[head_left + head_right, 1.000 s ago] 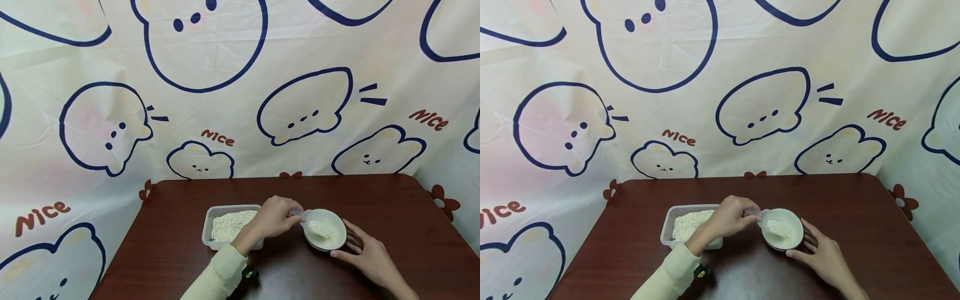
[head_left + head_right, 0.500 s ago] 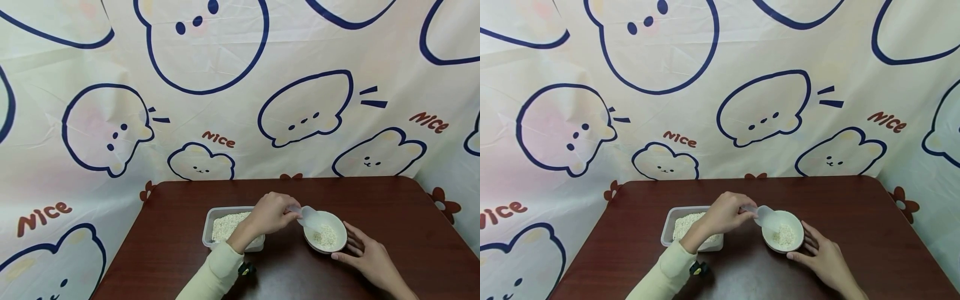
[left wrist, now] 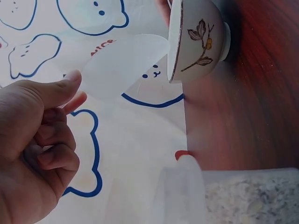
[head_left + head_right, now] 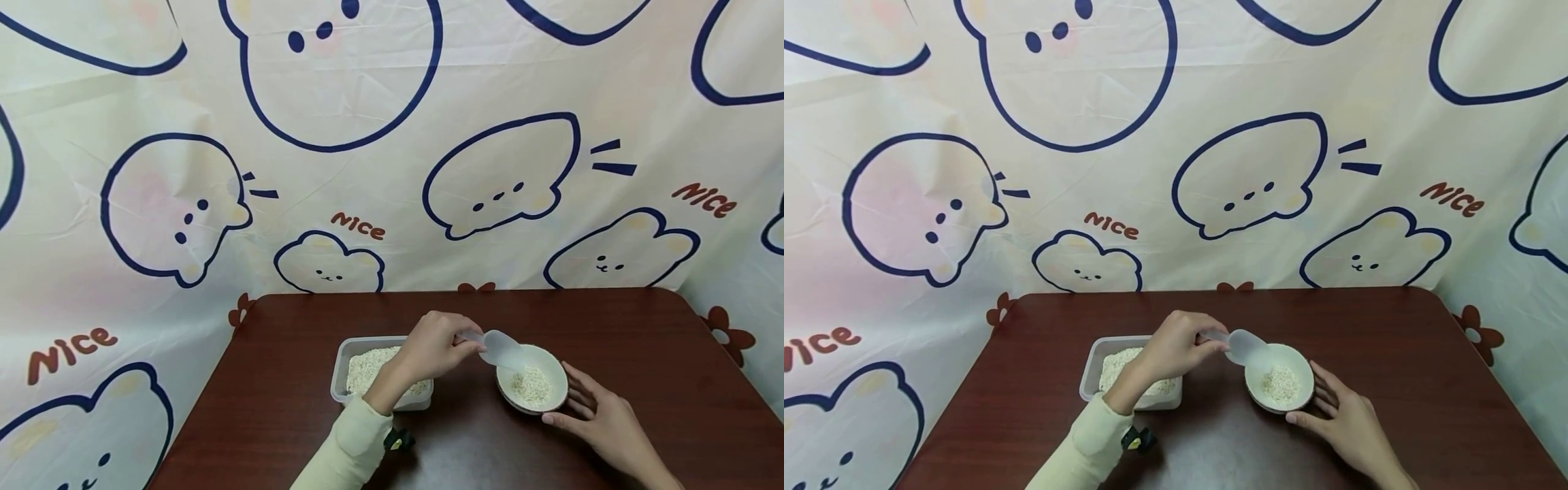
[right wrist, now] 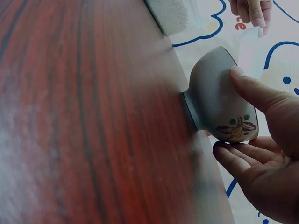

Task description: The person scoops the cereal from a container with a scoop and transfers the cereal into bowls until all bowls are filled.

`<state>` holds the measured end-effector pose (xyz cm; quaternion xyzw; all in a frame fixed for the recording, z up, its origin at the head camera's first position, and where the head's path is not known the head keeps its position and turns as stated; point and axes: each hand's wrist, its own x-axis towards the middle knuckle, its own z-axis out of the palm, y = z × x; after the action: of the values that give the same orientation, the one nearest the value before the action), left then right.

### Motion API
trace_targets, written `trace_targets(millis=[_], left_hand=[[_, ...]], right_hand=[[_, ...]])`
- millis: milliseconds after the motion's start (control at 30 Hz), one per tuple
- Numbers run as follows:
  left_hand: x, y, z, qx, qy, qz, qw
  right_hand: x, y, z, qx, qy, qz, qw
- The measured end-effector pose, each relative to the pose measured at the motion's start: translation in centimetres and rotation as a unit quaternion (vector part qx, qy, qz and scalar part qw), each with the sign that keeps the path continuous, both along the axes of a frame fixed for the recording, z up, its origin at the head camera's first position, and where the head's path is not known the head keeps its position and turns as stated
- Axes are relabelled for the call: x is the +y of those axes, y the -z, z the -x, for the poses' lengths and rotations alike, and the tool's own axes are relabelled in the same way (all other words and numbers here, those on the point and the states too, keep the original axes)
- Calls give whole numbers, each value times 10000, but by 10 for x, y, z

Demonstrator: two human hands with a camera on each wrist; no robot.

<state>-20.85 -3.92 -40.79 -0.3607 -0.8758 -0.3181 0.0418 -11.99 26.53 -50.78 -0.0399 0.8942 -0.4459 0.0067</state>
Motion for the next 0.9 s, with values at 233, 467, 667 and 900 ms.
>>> trace_targets(millis=[233, 467, 667, 900], left_hand=[[-6, 5, -2, -284, -120, -261, 9992], [-14, 11, -4, -442, -207, -539, 9973], [-28, 15, -5, -589, -347, -964, 9930], [-54, 21, -6, -599, -701, -1396, 9859]], right_hand=[[0, -1, 0, -40, -35, 11, 10000], [0, -3, 0, 47, -29, -234, 9997], [3, -17, 2, -2, 184, -563, 9982], [1, -36, -2, 97, 419, -727, 9964]])
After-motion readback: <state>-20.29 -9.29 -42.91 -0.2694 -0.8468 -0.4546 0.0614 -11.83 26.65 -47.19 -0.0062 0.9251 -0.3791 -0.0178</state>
